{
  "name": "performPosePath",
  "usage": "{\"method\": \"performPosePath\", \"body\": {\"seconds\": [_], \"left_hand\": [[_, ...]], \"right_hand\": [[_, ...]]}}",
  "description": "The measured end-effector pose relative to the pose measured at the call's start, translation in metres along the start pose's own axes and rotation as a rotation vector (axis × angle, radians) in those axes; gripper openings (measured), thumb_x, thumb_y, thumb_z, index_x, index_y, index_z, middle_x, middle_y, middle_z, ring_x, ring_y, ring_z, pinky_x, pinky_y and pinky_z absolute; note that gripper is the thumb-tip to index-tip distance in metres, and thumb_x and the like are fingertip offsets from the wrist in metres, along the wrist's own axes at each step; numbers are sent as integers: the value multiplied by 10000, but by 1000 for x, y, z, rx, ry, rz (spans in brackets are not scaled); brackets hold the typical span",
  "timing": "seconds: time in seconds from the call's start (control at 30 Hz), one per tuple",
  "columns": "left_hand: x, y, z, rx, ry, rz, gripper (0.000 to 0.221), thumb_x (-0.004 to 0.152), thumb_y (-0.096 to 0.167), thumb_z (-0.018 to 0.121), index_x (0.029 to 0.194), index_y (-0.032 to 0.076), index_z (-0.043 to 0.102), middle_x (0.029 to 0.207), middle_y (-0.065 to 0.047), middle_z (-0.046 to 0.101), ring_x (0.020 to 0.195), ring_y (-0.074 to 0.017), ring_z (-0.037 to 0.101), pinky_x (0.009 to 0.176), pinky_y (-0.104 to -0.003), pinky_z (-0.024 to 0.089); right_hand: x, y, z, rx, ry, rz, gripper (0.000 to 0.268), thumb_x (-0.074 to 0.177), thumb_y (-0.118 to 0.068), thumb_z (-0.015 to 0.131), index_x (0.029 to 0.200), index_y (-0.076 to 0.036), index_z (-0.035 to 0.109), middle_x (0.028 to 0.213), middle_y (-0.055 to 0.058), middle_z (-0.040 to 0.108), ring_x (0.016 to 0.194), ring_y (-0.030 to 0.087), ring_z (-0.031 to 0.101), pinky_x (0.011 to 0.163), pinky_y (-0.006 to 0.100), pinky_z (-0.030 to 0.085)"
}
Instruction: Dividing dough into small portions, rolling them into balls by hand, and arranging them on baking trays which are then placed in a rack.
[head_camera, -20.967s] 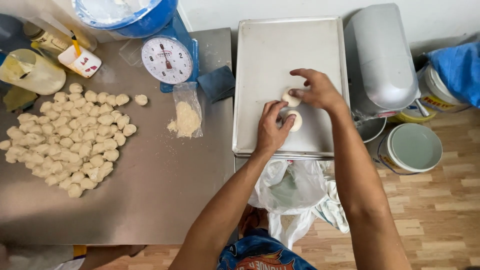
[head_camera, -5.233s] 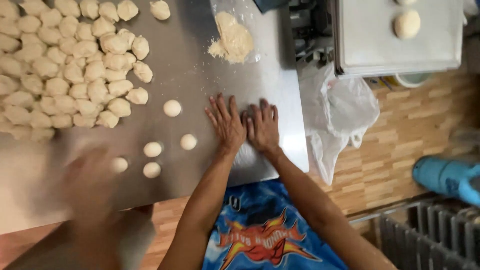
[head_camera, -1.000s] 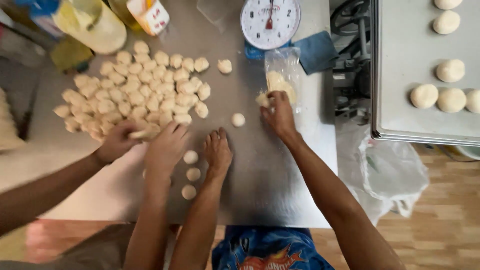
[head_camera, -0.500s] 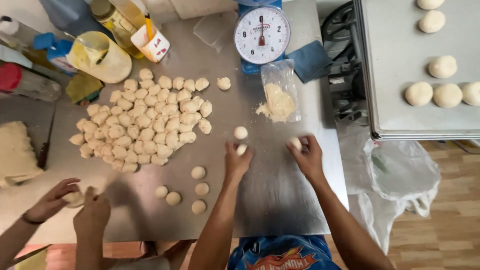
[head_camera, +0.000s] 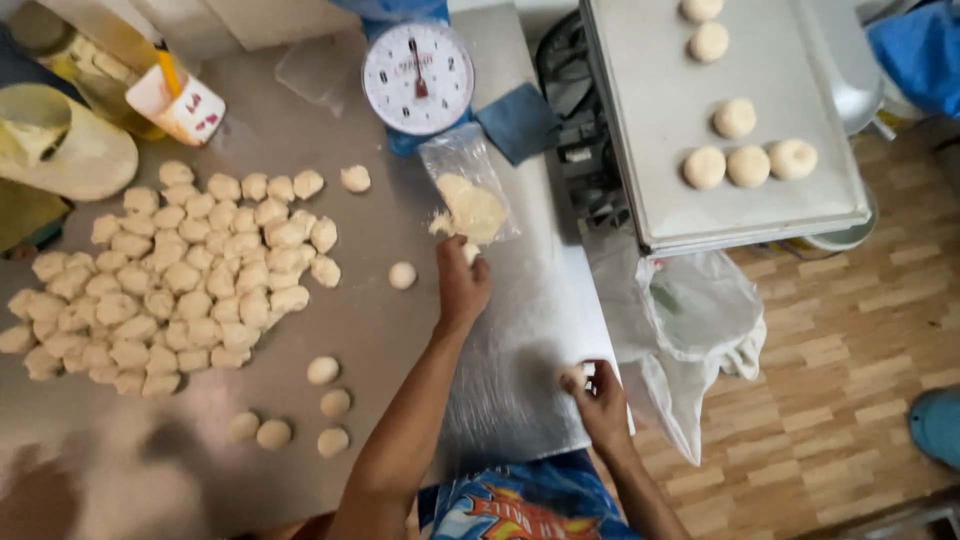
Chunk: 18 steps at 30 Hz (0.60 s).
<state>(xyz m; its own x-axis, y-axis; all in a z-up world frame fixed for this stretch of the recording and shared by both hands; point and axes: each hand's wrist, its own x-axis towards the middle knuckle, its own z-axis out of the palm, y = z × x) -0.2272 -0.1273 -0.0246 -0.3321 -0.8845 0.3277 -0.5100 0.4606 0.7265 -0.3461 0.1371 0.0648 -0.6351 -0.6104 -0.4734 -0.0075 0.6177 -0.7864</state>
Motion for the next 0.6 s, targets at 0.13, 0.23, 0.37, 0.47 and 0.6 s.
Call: {"method": "performPosePath", "body": {"seconds": [0.13, 0.23, 0.37, 0.47, 0.6], "left_hand": [[-58, 0, -31, -1078, 12, -684, 333, 940, 109, 494, 1233, -29, 572, 1013, -182, 617, 825, -302, 660, 691, -376, 576], [-102, 10, -53, -1431, -45, -851, 370, 991, 110, 476, 1335, -26, 494, 1101, -243, 668, 858, -378, 746, 723, -428, 653], [-154, 28, -72, -1224, -41, -617, 613, 856, -128, 667, 1375, -47, 350, 1131, -272, 580, 772, -343, 738, 606, -377, 674], [-176, 35, -98, -591, -86, -441, 539, 859, 145, 793, 1326, 53, 542, 1133, -152, 681, 976, -242, 716, 715, -326, 577], [-197, 16, -101, -300, -10, -157, 471, 808, 83, 772, 1248, 41, 609, 1147, -163, 669, 1077, -375, 673, 920, -468, 536]], "right_hand": [[40, 8, 4, 567, -89, -12, 404, 967, -65, 548, 1352, 57, 564, 1156, 341, 597, 1148, 445, 581, 1054, 575, 482], [58, 5, 1, 604, -223, -20, 518, 905, -75, 681, 1363, 114, 529, 1041, 222, 597, 975, 340, 678, 976, 488, 565], [35, -29, 4, 125, -300, -280, 625, 845, -47, 810, 1365, 25, 471, 999, 203, 680, 969, 314, 723, 961, 471, 572], [27, -18, 11, -39, -295, -477, 559, 876, -107, 821, 1349, -33, 532, 1036, 194, 668, 1009, 318, 689, 953, 502, 545], [34, 20, 19, -273, -275, -733, 455, 891, -171, 812, 1286, -62, 615, 1028, 212, 634, 1029, 440, 678, 889, 554, 552]]}}
